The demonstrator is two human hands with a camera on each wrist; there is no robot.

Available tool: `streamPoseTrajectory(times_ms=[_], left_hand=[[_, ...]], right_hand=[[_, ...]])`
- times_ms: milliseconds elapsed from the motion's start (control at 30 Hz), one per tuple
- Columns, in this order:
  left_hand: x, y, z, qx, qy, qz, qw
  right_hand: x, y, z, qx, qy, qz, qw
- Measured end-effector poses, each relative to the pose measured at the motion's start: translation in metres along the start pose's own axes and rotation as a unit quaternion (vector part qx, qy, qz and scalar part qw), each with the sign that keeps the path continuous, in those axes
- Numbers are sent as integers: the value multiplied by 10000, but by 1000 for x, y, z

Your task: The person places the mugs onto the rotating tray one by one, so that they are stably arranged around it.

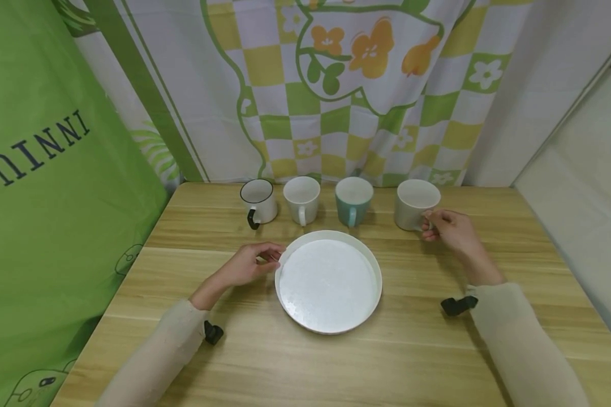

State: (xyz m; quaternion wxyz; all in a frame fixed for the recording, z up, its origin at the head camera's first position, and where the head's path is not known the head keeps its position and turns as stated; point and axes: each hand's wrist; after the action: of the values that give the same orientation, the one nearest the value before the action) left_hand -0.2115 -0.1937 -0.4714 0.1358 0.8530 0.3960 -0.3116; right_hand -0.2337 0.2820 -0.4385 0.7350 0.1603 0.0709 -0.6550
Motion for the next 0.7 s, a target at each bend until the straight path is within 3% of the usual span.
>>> streamPoseTrajectory(times_ms=[700], left_hand=[[0, 1, 1, -111, 83, 30, 9999]], right_hand=[[4, 20, 14, -123, -8, 163, 9998]])
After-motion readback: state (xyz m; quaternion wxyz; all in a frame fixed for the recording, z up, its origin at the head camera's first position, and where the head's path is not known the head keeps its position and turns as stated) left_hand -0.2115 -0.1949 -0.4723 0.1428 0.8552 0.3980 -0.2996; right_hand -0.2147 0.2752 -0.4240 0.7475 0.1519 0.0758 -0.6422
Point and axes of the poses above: each hand's wrist, its own y-axis away from the middle knuckle, its own x-axis out of the palm, z = x × y, and after that the axes turned 7 degrees about z, right-handed
